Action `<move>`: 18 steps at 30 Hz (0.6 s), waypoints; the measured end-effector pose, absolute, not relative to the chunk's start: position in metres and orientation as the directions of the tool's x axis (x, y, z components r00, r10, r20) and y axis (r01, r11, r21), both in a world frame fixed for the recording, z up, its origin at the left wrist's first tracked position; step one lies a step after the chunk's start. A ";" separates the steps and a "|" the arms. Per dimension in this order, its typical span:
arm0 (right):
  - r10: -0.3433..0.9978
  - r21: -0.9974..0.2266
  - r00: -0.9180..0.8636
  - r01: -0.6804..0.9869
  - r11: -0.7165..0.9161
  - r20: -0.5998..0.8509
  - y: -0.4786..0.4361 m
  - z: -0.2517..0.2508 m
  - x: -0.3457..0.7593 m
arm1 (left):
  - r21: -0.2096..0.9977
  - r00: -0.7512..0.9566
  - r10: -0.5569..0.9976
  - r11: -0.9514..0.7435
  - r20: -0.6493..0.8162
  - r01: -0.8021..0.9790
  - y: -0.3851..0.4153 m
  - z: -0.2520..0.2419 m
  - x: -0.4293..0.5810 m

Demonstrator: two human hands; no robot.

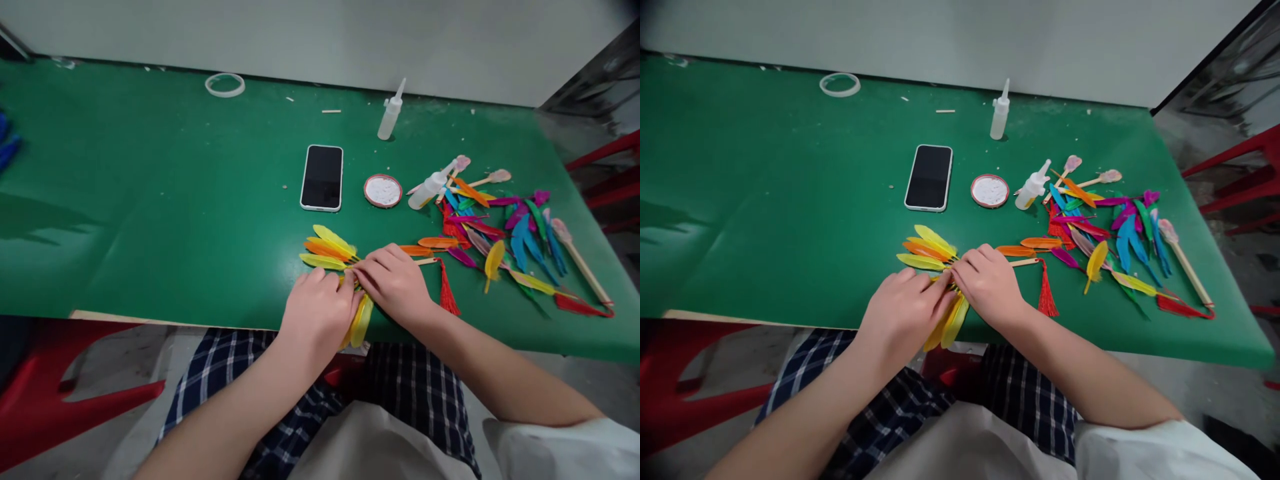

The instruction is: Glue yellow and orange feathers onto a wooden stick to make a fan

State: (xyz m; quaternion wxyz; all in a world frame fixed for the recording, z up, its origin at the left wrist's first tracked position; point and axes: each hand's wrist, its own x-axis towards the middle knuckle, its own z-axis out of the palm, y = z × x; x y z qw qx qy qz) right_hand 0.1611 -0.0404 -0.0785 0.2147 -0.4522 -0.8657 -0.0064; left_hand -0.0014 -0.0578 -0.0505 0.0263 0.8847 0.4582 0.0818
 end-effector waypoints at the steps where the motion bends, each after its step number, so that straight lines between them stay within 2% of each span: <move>1: 0.776 -0.170 -0.501 0.787 0.592 0.384 -0.040 -0.078 0.161 | 0.125 0.558 0.821 -0.570 0.119 0.812 -0.058 -0.051 -0.001; 10: 0.789 -0.130 -0.509 0.807 0.577 0.344 -0.038 -0.076 0.157 | 0.182 0.566 0.817 -0.576 0.109 0.797 -0.055 -0.049 0.003; 18: 0.808 -0.115 -0.516 0.818 0.563 0.285 -0.036 -0.072 0.154 | 0.160 0.594 0.788 -0.615 0.164 0.772 -0.051 -0.048 0.004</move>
